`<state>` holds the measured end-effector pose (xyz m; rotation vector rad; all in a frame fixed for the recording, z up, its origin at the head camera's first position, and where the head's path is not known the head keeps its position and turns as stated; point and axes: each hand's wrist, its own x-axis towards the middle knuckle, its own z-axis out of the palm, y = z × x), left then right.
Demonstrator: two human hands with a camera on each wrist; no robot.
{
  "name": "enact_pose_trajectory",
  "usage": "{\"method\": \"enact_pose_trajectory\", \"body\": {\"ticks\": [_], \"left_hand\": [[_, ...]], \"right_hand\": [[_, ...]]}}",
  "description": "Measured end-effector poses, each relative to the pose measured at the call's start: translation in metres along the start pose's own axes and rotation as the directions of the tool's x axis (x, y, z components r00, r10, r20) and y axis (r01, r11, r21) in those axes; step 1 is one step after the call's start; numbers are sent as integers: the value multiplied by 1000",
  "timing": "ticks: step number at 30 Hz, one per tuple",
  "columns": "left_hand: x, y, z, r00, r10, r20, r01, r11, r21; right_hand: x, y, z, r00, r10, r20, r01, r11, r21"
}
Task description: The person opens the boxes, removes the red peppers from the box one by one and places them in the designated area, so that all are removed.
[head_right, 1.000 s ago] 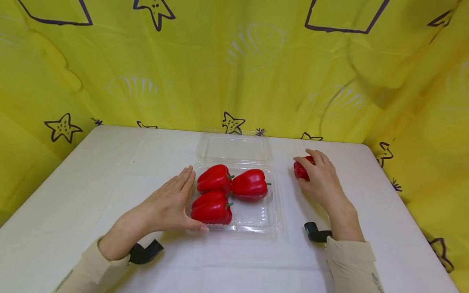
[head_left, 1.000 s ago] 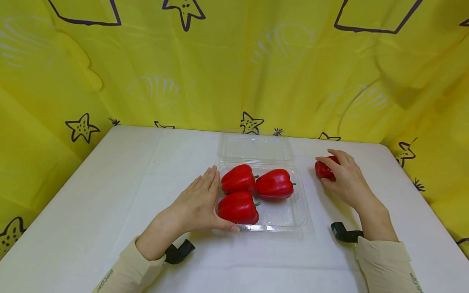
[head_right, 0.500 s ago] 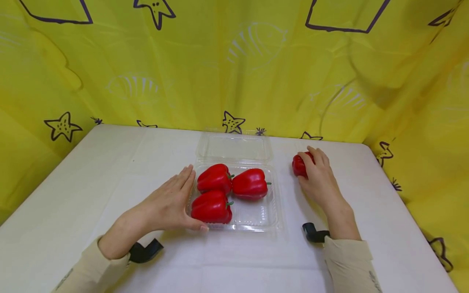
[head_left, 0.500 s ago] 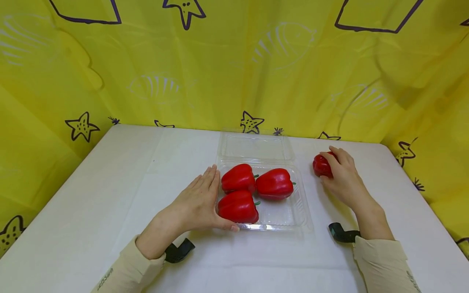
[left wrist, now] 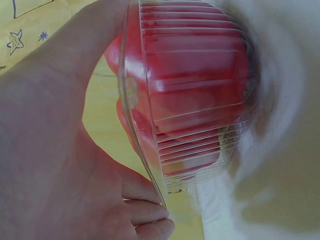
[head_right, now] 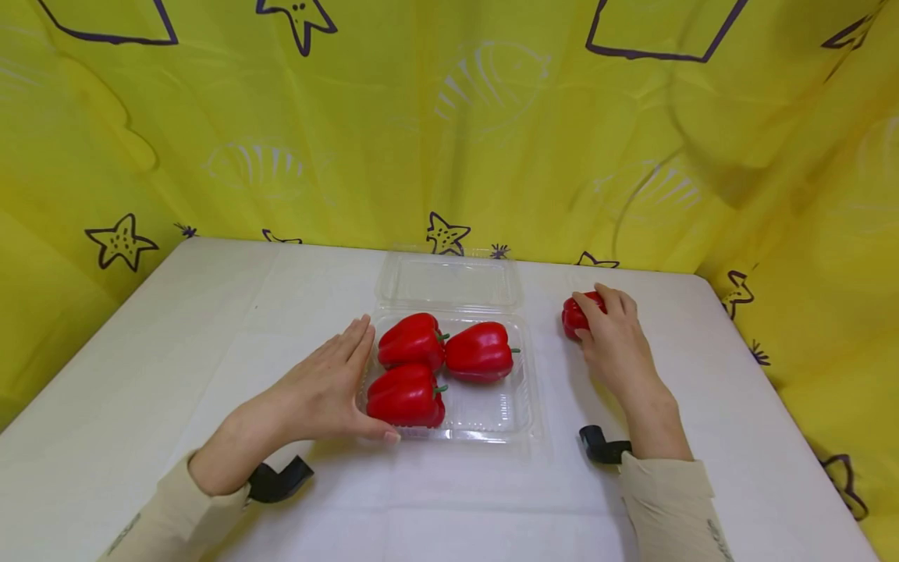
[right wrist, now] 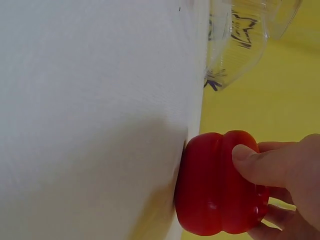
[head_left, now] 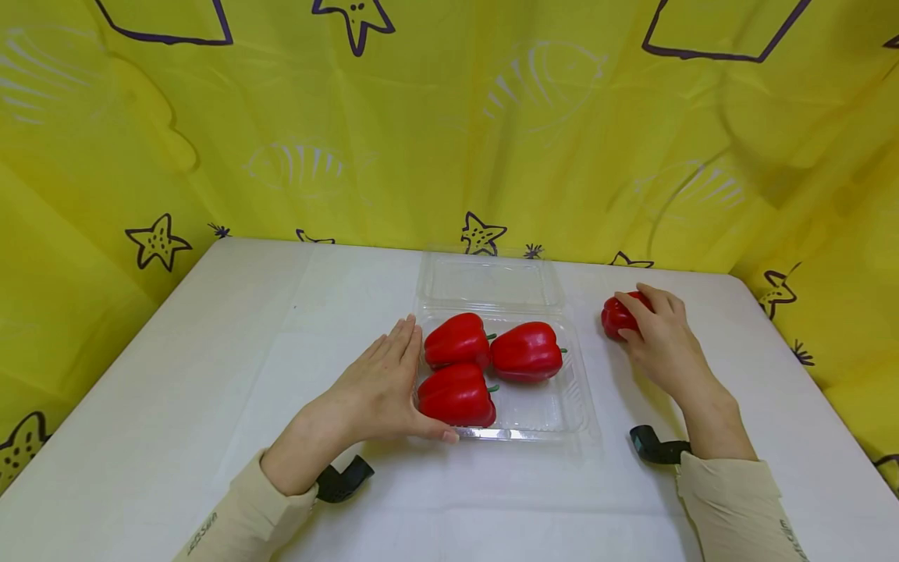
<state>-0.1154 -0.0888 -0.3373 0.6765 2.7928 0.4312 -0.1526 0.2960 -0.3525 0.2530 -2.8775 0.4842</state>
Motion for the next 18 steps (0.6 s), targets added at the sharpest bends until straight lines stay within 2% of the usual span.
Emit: {"method": "enact_pose_trajectory", "body": {"ticks": [5, 7, 18], "left_hand": [[0, 0, -1, 1000, 2, -3, -2, 1000, 4], [0, 1, -1, 1000, 4, -2, -4, 1000, -1], [0, 0, -2, 1000, -2, 5, 2, 1000, 6]], "right_hand": [[0, -4, -6, 999, 11, 34, -11, 1000, 1], [-1, -7, -10, 1000, 3, 23, -3, 1000, 11], [-1, -29, -18, 987, -141, -73, 146, 987, 61]]}}
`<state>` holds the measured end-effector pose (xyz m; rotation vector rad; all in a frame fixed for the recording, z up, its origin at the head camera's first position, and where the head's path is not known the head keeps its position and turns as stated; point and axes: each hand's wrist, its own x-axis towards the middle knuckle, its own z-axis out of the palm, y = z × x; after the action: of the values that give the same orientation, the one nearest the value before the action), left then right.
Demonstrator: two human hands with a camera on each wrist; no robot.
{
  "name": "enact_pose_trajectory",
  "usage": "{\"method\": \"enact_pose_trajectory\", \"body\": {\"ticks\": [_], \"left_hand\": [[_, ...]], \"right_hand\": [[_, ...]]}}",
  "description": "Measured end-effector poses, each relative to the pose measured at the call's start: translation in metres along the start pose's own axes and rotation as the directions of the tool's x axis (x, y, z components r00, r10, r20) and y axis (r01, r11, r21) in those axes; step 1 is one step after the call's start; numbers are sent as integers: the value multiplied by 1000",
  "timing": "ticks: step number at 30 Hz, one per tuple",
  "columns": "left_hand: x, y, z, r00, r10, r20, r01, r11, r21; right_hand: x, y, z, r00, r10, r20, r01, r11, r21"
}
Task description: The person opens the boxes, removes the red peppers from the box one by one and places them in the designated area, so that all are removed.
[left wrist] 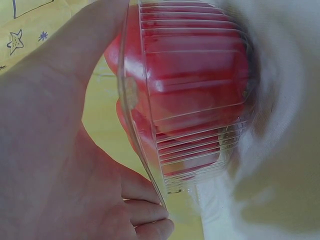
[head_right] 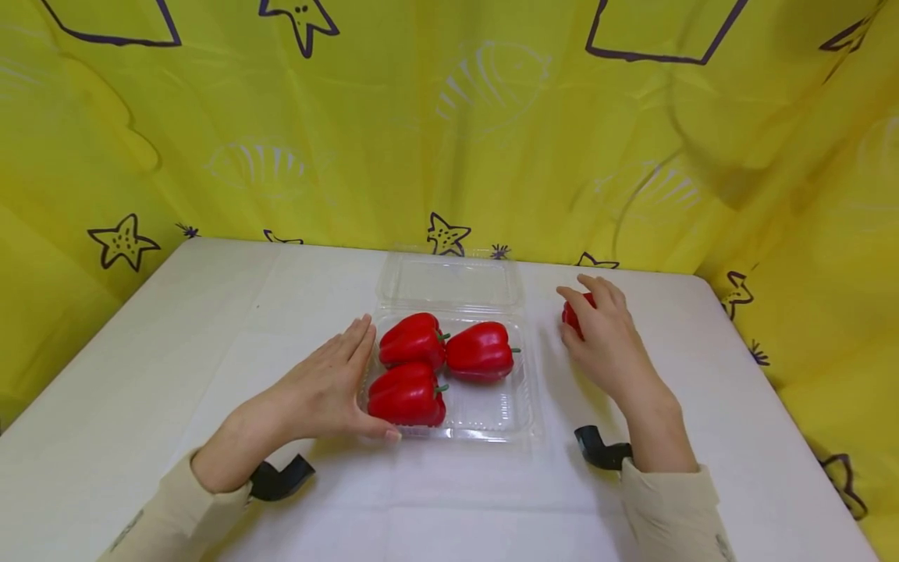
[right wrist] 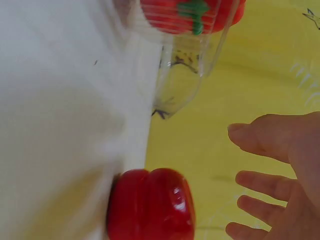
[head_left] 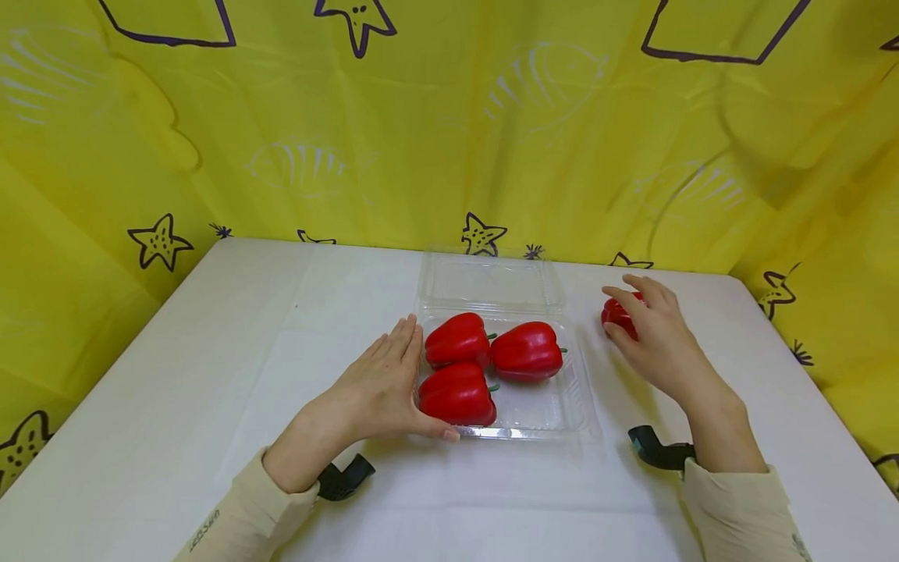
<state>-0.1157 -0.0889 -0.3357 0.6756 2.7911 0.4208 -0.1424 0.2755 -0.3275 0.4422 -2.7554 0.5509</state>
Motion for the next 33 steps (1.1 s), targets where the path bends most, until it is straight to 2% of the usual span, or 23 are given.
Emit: {"method": "enact_pose_trajectory", "body": {"ticks": [4, 10, 22, 27, 33], "left_hand": [[0, 0, 1, 1000, -5, 3, 5, 1000, 0], [1, 0, 1, 1000, -4, 1, 4, 1000, -4], [1, 0, 0, 1000, -6, 2, 6, 1000, 0], [1, 0, 0, 1000, -6, 1, 6, 1000, 0], [0, 0, 0, 1000, -2, -2, 2, 1000, 2]], "right_hand": [[0, -11, -3, 999, -48, -24, 48, 999, 15], [1, -30, -6, 996, -94, -8, 95, 995, 22], [-3, -60, -2, 983, -132, 130, 128, 991, 35], [-4, -69, 3, 972, -168, 165, 165, 986, 34], [-6, -76, 9, 963, -169, 211, 165, 986, 37]]}}
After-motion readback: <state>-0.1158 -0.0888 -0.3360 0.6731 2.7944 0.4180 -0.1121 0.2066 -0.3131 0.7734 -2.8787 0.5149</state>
